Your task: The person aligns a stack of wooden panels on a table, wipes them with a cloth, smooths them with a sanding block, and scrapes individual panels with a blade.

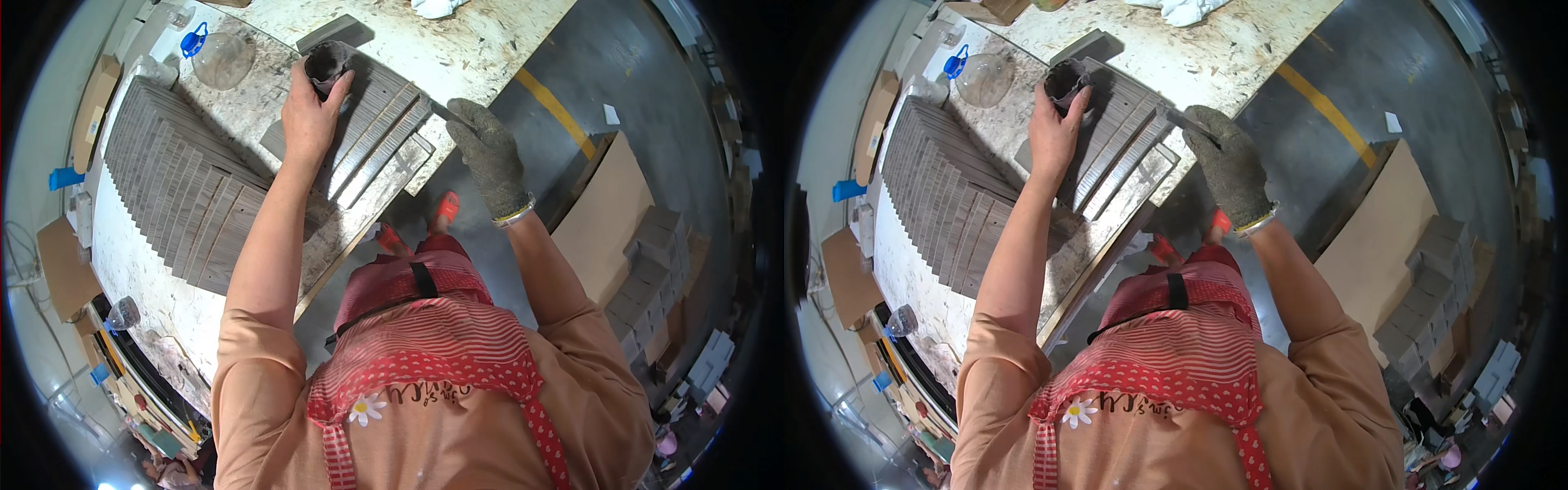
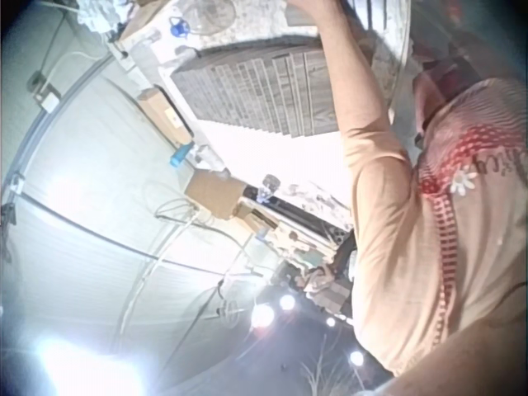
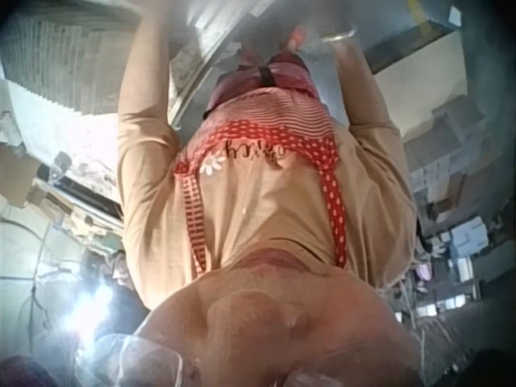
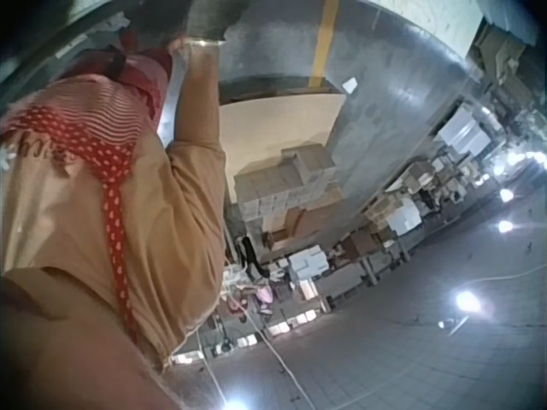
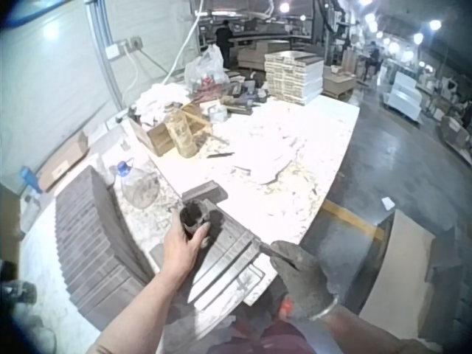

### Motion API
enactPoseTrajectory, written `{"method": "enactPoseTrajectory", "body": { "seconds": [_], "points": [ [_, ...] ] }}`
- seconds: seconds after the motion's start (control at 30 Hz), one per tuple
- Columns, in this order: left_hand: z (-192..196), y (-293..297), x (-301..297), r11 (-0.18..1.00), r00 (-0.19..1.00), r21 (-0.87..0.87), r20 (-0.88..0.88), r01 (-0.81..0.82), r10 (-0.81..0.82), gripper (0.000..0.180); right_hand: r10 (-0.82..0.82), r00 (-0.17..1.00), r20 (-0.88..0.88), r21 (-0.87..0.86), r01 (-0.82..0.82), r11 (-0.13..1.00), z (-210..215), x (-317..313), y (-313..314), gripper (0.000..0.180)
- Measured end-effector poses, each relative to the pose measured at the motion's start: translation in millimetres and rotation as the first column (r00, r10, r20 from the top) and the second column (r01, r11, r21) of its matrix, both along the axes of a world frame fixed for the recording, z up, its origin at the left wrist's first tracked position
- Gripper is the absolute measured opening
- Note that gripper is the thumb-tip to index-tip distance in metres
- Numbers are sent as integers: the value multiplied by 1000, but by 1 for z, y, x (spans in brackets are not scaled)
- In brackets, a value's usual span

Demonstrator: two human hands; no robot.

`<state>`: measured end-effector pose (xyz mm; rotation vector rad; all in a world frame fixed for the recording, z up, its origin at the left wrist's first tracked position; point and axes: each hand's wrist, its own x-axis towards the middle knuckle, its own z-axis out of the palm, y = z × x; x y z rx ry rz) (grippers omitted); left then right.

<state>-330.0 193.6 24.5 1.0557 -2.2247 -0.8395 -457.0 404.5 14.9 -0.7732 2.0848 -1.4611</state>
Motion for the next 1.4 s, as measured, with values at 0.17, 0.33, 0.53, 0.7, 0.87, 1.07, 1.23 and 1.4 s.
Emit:
{"method": "enactPoseTrajectory", "body": {
  "seconds": [0.17,0.33,0.53,0.7,0.87,1.07,1.23,1.4],
  "points": [
    [-2,-1,1,999,999,33,-30,18,-17,59,4,966,-260,-101,-31,994,-9,1,-9,28],
    [-1,0,2,1000,1000,12,-23,1,-1,60,33,879,-476,-61,-70,996,-12,3,-7,26],
    [0,-1,1,1000,999,16,-35,14,-13,59,63,750,-659,-11,-93,996,-9,-2,-8,24],
    [-2,-2,2,999,999,40,-41,30,-28,59,95,674,-733,34,-103,994,-16,-6,-3,25],
    [-6,-5,1,999,999,24,-46,25,-24,58,70,732,-678,38,-60,997,-3,-1,-10,24],
    [-5,-4,0,999,997,-1,-72,38,-38,59,139,683,-717,46,-152,987,-18,7,-3,23],
    [-8,-4,1,999,998,-9,-52,31,-31,59,36,897,-440,-32,-56,998,-26,5,-14,23],
    [-5,-4,2,999,996,-22,-74,45,-47,58,170,908,-382,67,-156,986,-14,34,-6,27]
  ]
}}
